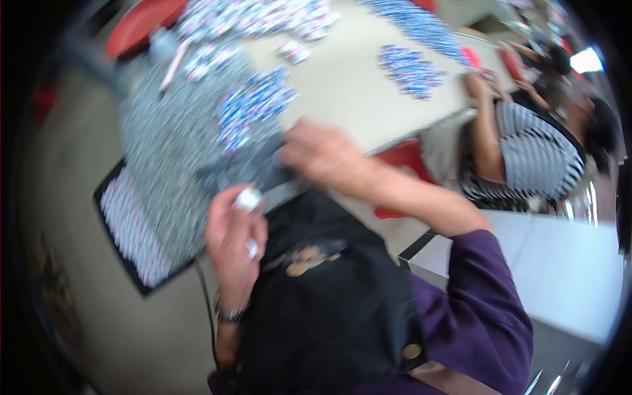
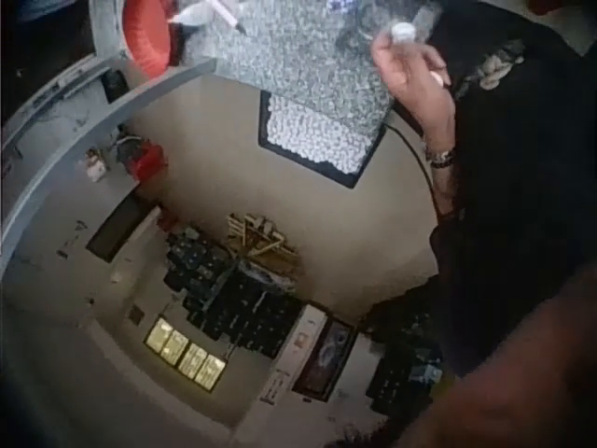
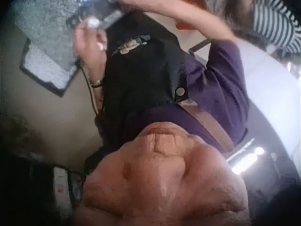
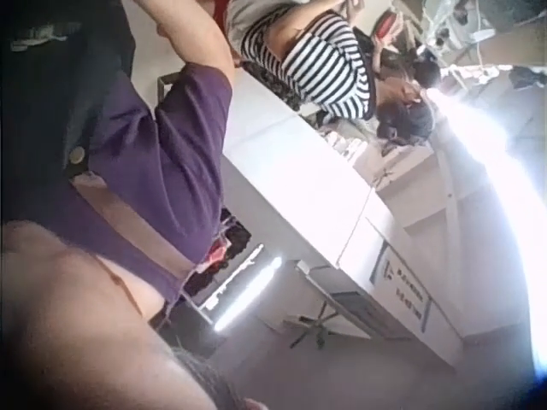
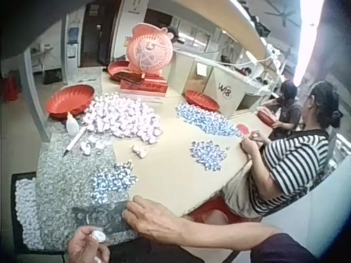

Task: The person assembles plastic figurines by applying adhesive from a bottle to plastic components and pressing them together by hand.

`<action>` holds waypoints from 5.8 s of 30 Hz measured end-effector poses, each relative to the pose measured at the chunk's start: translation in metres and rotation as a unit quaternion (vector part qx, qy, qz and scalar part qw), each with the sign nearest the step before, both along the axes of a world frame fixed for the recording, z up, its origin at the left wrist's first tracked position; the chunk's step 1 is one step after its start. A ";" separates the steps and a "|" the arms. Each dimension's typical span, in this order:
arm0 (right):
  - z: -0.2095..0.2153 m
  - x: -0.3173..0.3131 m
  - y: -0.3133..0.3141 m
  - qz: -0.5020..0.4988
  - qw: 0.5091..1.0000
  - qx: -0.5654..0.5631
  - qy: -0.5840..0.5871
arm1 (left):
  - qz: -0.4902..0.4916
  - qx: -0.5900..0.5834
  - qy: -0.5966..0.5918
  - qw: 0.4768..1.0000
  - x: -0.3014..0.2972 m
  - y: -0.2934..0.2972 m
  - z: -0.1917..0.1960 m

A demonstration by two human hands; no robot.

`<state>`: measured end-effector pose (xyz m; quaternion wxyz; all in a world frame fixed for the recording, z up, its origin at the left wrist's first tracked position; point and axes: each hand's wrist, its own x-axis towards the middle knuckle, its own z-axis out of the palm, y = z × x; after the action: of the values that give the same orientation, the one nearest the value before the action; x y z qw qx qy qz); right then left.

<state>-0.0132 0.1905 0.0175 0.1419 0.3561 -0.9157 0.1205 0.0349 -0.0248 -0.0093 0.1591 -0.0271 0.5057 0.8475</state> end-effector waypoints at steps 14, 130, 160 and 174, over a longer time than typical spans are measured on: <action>-0.011 0.005 -0.014 0.039 0.997 -0.042 0.058 | 0.039 -0.035 0.015 0.999 0.003 0.000 0.009; -0.024 -0.054 0.062 -0.182 0.714 -0.530 -0.420 | -0.026 0.162 -0.028 0.986 -0.012 -0.004 0.028; -0.003 -0.001 -0.003 -0.037 0.973 -0.205 -0.100 | -0.025 0.221 -0.108 0.969 -0.007 0.002 0.007; -0.002 -0.003 -0.007 -0.031 0.989 -0.125 -0.071 | 0.000 0.202 -0.078 0.976 -0.009 -0.004 0.005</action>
<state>-0.0163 0.1833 0.0153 0.1238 0.2978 -0.9116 0.2548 0.0257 -0.0286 -0.0045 0.2004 -0.0598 0.3106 0.9273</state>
